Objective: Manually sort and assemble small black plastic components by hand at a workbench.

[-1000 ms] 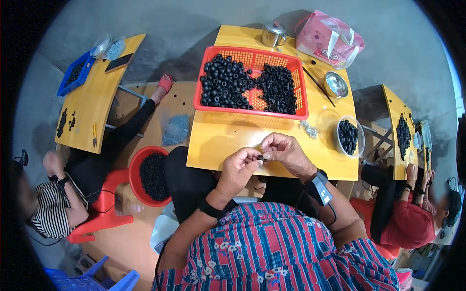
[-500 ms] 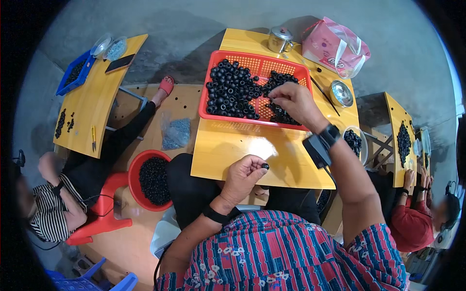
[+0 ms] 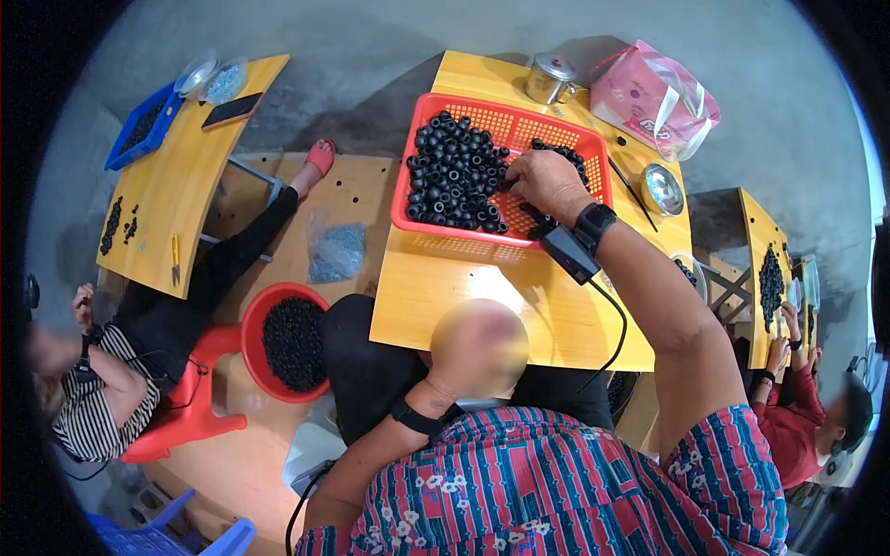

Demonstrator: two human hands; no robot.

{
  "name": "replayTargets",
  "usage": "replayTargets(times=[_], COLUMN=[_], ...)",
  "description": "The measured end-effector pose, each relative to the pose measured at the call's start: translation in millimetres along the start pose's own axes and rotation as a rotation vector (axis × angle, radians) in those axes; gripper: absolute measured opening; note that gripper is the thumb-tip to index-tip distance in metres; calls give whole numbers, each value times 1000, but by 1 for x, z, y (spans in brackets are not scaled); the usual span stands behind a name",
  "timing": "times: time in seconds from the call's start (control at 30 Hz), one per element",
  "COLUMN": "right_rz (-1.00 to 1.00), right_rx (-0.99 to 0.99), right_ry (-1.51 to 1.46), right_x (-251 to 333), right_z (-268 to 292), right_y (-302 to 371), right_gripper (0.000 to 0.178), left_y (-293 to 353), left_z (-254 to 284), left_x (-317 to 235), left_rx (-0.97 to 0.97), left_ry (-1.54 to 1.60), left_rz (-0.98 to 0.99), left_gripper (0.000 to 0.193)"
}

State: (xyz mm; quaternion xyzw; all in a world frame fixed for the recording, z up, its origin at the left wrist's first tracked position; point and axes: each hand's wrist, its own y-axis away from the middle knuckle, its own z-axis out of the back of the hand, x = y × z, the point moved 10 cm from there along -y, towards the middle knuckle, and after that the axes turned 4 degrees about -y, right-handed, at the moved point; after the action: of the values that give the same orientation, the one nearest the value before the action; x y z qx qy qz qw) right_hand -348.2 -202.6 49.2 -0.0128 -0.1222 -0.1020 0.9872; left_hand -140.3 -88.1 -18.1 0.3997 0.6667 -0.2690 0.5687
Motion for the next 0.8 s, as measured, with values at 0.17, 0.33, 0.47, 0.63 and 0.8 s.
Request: replayTargets(times=[0.17, 0.33, 0.47, 0.63, 0.8], right_rz=[51, 47, 99, 177, 115], right_rx=[0, 35, 65, 34, 93], right_ry=[60, 85, 156, 180, 176], right_x=[-3, 0, 8, 16, 15], right_z=[-6, -9, -9, -7, -10], right_y=[-6, -7, -8, -8, -11], right_gripper=[20, 18, 16, 14, 13], left_y=[0, -1, -1, -1, -2], left_z=[-1, -2, -1, 0, 0], left_x=[2, 6, 3, 0, 1], left_rx=[8, 16, 10, -5, -12], left_ry=[5, 38, 19, -31, -16], left_rz=[-12, -13, -20, -23, -25], left_gripper=[12, 12, 12, 12, 12])
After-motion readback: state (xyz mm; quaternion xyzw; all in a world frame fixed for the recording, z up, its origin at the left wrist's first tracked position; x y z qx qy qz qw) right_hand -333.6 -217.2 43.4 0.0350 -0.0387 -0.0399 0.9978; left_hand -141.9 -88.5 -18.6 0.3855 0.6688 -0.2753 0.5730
